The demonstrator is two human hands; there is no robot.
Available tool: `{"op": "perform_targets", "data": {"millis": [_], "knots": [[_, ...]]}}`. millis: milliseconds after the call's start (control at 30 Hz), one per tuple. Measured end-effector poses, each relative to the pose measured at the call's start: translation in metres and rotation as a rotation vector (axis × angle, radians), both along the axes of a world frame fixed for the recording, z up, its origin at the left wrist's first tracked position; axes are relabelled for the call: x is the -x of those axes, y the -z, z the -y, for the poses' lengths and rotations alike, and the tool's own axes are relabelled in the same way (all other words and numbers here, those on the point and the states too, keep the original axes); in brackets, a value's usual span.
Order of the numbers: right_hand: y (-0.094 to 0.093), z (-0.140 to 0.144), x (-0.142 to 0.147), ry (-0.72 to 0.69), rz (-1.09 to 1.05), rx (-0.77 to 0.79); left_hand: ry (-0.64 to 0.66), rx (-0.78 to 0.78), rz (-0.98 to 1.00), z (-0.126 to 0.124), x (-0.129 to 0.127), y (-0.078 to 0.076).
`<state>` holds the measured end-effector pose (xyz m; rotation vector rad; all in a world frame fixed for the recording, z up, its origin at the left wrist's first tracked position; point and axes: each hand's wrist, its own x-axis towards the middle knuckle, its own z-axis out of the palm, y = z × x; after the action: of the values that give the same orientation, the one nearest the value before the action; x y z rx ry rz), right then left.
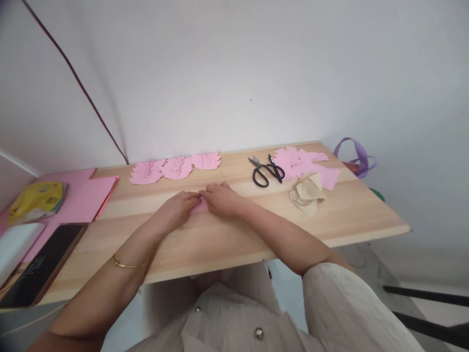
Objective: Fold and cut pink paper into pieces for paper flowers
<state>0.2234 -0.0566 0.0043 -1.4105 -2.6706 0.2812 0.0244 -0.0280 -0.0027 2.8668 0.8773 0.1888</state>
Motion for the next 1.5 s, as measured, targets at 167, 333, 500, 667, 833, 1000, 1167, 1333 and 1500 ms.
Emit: {"op": "perform_targets", "data": {"millis": [167, 333, 500, 667, 833, 1000, 1167, 1333, 1500], "knots": [[0.001, -0.002, -0.001, -0.005, 0.026, -0.003, 0.019, -0.047, -0.011, 0.004, -0.001, -0.002], [-0.003, -0.001, -0.006, -0.022, 0.113, -0.019, 0.008, -0.158, -0.067, 0.015, 0.003, 0.000], [-0.012, 0.022, -0.017, -0.021, 0.270, 0.008, 0.039, -0.188, -0.106, 0.038, 0.015, 0.000], [-0.016, 0.074, -0.020, 0.118, 0.198, -0.064, 0.002, -0.112, -0.050, 0.088, 0.019, -0.003], [0.006, 0.129, 0.013, 0.059, 0.022, -0.127, -0.030, -0.113, -0.024, 0.130, 0.016, 0.011], [0.028, 0.158, 0.035, 0.165, -0.024, -0.154, -0.030, -0.130, -0.105, 0.140, 0.018, 0.019], [0.029, 0.164, 0.025, 0.190, 0.000, -0.165, -0.008, -0.135, -0.121, 0.139, 0.029, 0.015], [0.026, 0.169, 0.016, 0.228, 0.019, -0.165, -0.039, -0.139, -0.100, 0.146, 0.040, 0.014], [0.027, 0.174, 0.010, 0.259, 0.042, -0.164, -0.110, -0.142, -0.075, 0.155, 0.049, 0.014]]}}
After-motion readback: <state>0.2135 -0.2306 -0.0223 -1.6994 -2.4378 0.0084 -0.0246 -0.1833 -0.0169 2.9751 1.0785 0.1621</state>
